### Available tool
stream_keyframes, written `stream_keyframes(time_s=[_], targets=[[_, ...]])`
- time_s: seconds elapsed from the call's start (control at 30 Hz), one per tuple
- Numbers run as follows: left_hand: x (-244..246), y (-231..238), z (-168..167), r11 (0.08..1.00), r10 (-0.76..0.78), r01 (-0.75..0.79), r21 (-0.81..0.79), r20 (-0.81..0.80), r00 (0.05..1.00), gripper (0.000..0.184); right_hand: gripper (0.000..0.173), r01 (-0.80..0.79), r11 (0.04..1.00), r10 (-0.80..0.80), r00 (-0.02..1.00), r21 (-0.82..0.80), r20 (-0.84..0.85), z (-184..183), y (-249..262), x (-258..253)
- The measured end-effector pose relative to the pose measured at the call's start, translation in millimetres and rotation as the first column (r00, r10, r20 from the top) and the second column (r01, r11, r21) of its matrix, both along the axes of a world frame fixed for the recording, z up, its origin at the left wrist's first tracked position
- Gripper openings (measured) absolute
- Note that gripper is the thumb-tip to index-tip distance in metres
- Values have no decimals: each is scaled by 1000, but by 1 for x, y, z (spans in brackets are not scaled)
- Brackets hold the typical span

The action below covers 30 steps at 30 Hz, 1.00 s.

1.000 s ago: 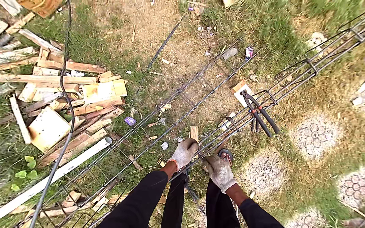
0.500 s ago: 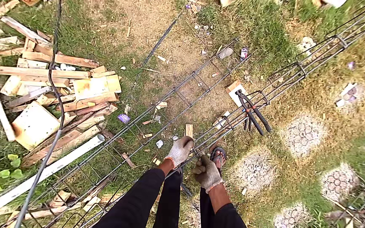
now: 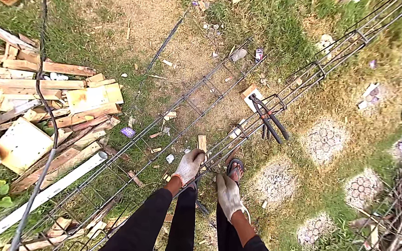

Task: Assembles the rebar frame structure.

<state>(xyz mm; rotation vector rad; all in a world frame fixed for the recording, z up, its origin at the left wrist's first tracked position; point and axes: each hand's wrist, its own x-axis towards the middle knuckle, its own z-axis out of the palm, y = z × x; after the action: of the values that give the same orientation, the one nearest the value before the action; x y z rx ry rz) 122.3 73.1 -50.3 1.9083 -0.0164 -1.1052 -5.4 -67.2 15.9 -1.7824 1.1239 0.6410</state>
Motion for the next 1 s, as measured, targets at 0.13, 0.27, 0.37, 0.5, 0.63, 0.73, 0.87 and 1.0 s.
stream_keyframes(time_s=[0.13,0.27,0.37,0.5,0.63,0.73,0.87,1.0], targets=[[-1,-5,3,1000,9,-9,23,31,999,29,32,-170,924,256,940,-341,226,20,-27,9],[-5,-4,0,999,8,-10,39,52,999,30,37,-220,739,425,885,-637,188,36,-103,48],[-6,0,1,999,13,-13,49,11,1000,31,52,-433,564,556,829,-703,-65,39,-163,91],[-1,3,12,998,56,-56,6,1,998,33,57,-554,498,601,775,-668,-195,16,-196,131],[-1,0,20,999,31,-31,39,22,999,35,56,-586,528,569,782,-615,-256,7,-209,142],[-5,-3,18,998,5,-9,65,60,998,36,47,-575,615,531,808,-540,-256,19,-213,147],[-10,-1,23,996,-27,18,83,108,994,38,26,-454,747,455,882,-485,-124,52,-224,140],[-17,1,28,991,-46,17,134,211,976,38,33,-285,863,378,912,-416,159,118,-203,105]])
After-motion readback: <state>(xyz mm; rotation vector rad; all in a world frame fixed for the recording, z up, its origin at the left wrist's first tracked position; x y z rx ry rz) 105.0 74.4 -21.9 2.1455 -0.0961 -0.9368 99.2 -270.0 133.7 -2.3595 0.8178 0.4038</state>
